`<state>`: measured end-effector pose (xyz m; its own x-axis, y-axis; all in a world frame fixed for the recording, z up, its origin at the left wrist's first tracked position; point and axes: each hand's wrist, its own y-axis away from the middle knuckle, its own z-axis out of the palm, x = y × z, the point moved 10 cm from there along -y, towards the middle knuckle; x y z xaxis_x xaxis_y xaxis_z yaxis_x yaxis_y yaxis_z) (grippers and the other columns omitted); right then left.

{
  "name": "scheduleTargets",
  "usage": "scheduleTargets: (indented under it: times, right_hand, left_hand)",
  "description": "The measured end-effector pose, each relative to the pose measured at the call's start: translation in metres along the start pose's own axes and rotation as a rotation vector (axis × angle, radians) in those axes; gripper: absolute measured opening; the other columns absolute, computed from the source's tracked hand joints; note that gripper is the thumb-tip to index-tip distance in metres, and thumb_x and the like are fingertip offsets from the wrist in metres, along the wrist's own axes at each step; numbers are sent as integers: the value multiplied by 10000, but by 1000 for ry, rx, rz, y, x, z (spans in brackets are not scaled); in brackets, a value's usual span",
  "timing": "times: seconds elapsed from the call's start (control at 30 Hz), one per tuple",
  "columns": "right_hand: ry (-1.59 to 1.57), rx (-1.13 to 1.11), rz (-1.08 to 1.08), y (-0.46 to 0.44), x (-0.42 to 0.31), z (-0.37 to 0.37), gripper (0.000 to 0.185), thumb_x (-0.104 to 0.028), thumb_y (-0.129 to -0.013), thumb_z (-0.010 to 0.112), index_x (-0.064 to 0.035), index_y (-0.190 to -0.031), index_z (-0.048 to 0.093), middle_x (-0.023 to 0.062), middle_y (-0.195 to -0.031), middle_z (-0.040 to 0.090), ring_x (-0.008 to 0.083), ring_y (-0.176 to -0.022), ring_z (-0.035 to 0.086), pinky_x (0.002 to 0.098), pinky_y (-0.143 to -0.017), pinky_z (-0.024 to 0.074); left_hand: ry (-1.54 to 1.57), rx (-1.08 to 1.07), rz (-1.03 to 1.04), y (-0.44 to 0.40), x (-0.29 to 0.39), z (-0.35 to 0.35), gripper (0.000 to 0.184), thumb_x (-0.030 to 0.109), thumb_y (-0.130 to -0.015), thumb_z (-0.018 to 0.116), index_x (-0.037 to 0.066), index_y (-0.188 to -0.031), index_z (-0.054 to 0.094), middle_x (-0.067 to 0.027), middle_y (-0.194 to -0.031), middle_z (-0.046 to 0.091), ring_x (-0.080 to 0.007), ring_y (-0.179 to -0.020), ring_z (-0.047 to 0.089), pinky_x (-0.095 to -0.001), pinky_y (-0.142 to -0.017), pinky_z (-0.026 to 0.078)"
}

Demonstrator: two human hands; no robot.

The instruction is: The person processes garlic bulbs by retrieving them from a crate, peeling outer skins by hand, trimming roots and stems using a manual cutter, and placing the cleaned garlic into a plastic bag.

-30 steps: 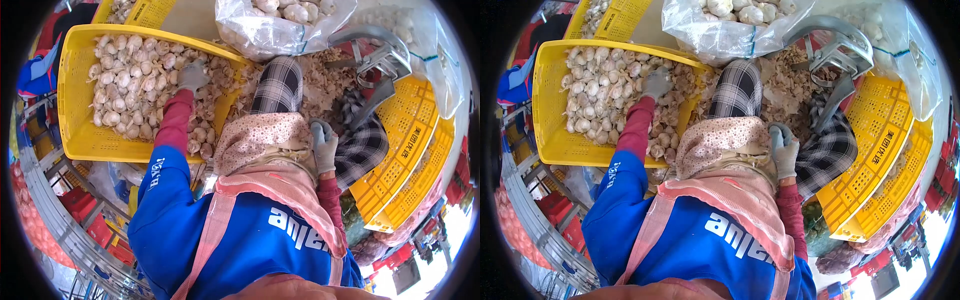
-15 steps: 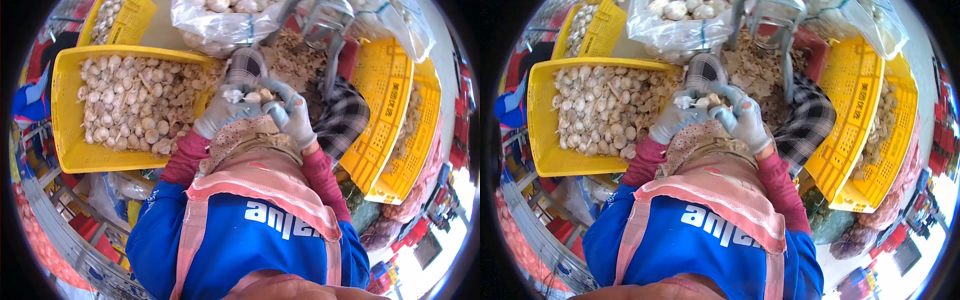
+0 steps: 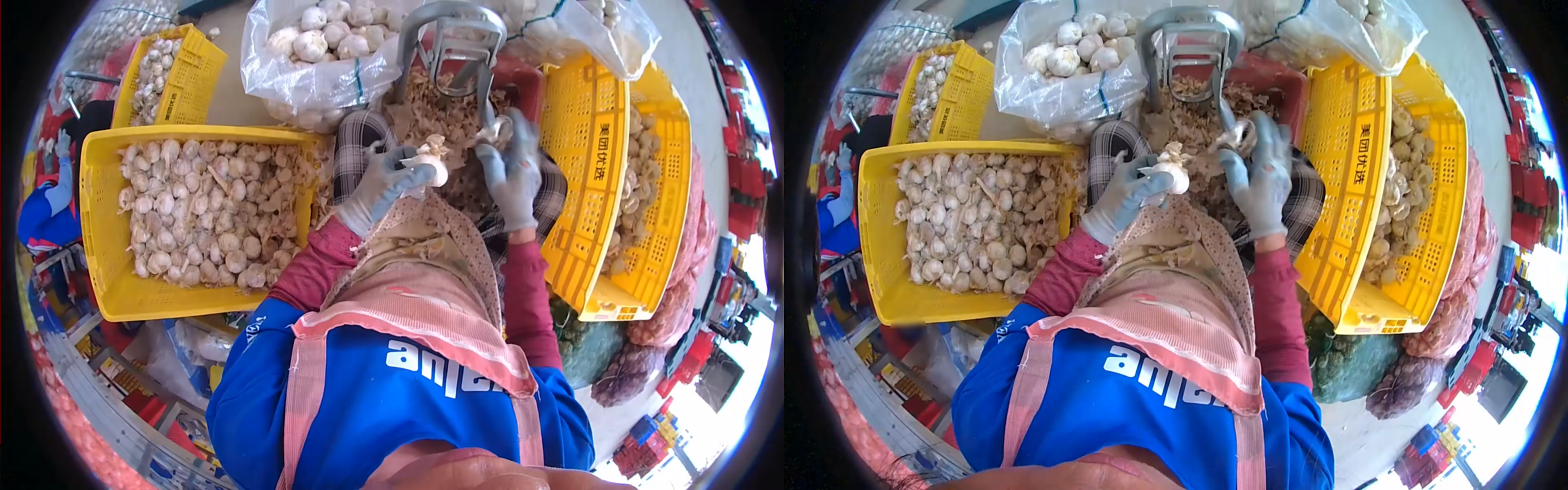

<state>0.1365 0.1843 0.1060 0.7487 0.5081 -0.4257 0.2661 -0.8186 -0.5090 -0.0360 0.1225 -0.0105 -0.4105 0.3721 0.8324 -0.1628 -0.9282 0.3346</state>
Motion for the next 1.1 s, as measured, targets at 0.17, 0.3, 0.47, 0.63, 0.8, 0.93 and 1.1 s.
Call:
scheduleTargets:
  times: [0.17,0.3,0.47,0.63,0.8,0.93,1.1]
  right_hand:
    - [-558,-616,571,14,27,17,425,-367,-974,544,17,-1106,668,61,-748,690,141,-605,638,293,-559,459]
    - [-774,-501,814,2,-5,-35,411,-236,-965,524,17,-1284,582,58,-909,689,90,-743,635,209,-629,504]
    - [-616,-403,679,27,16,-9,337,-149,-973,485,9,-1258,570,29,-867,671,66,-707,611,196,-637,491]
    - [-133,-308,178,22,47,67,504,-315,-938,596,-99,-1376,473,236,-1096,652,450,-899,642,460,-721,534]
    - [155,-69,-47,14,3,20,568,-208,-903,675,11,-1381,459,222,-1131,663,442,-961,659,428,-820,542]
    - [-702,54,496,68,14,10,474,-34,-927,569,36,-1386,470,97,-1143,666,114,-911,633,249,-812,519]
    - [-1156,-334,883,90,-4,56,511,-309,-955,577,20,-1342,520,41,-1032,646,95,-852,627,233,-669,546]
  left_hand:
    - [-6,-31,56,-25,20,4,652,449,-814,767,-25,-1223,583,-77,-1041,656,-108,-839,650,-234,-690,565]
    - [90,-26,55,-44,30,3,431,268,-828,802,-11,-1119,651,-71,-963,700,-111,-792,671,-246,-654,567]
    - [-47,-37,121,-62,39,-2,398,287,-816,813,2,-1059,679,-61,-941,700,-94,-781,654,-229,-643,538]
    - [-88,-10,106,-54,46,-4,428,293,-807,815,8,-1089,665,-48,-939,688,-91,-783,640,-213,-639,508]
    - [167,-68,85,-36,27,2,563,278,-849,738,22,-1305,530,-93,-1140,635,-144,-905,653,-249,-727,540]
    - [193,-35,86,-21,9,10,519,259,-882,723,5,-1302,554,-68,-1099,665,-143,-967,649,-233,-703,512]
    - [-360,110,447,-10,14,31,162,104,-926,668,-47,-955,719,-19,-843,660,-40,-669,551,-207,-583,452]
